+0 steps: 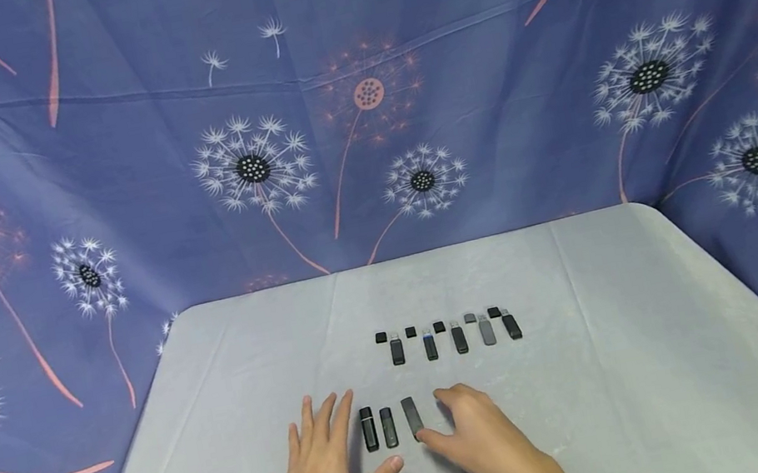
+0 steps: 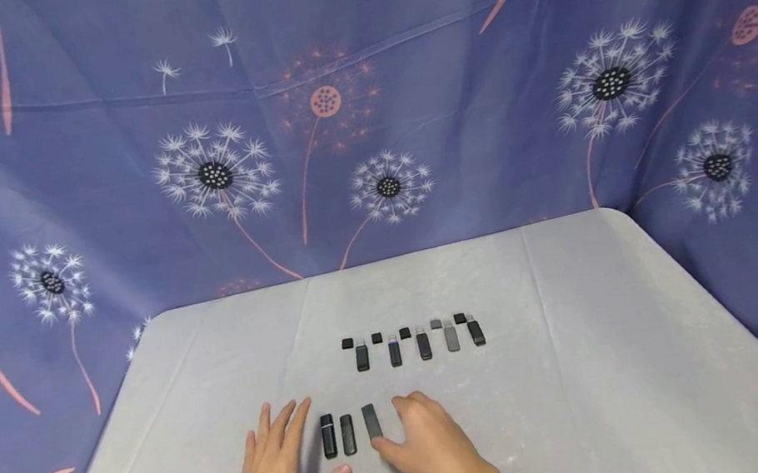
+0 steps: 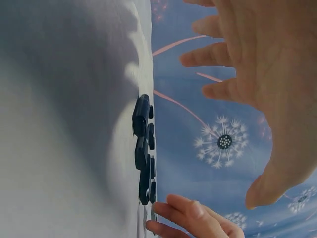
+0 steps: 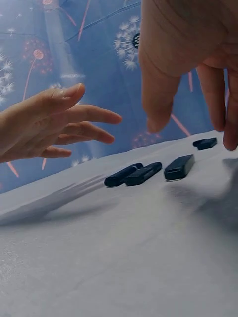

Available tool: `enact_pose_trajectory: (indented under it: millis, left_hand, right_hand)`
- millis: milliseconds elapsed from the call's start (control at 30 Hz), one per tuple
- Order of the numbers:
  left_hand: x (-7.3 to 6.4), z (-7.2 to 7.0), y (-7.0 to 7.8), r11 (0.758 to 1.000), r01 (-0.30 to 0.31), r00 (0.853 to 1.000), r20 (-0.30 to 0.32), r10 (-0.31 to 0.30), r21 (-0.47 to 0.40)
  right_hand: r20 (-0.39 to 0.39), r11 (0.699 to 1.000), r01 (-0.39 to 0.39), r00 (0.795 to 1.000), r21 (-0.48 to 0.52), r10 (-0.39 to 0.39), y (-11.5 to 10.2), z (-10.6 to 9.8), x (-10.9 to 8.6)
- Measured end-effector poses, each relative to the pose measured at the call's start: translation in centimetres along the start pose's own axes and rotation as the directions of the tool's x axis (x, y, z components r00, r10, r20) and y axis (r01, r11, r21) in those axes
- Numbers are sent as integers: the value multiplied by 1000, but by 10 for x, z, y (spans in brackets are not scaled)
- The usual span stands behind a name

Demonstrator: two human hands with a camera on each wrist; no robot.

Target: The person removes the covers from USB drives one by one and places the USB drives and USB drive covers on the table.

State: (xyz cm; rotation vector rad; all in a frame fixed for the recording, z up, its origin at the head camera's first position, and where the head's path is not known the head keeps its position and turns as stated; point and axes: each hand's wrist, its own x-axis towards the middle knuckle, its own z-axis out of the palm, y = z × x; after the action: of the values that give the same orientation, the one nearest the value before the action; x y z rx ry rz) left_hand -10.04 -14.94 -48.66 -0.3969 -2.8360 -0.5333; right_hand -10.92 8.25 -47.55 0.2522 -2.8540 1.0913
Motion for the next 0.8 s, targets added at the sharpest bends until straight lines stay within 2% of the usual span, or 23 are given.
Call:
enact_pose_trajectory:
  millis: [267, 533, 800]
  left_hand:
    - [-4, -1, -7, 1000, -23, 998, -62, 24, 16]
    - [-5, -5, -11, 1000, 6, 999, -53, -5, 14]
    - [-8, -7, -14, 999, 40, 998, -40, -39, 18]
  right_hand:
    - [22, 1000, 7, 1000, -23, -6, -6, 10, 14]
    - [-2, 997, 10, 1000, -78, -10, -7, 17, 26]
    - [19, 996, -47, 999, -73, 48, -9, 24, 32]
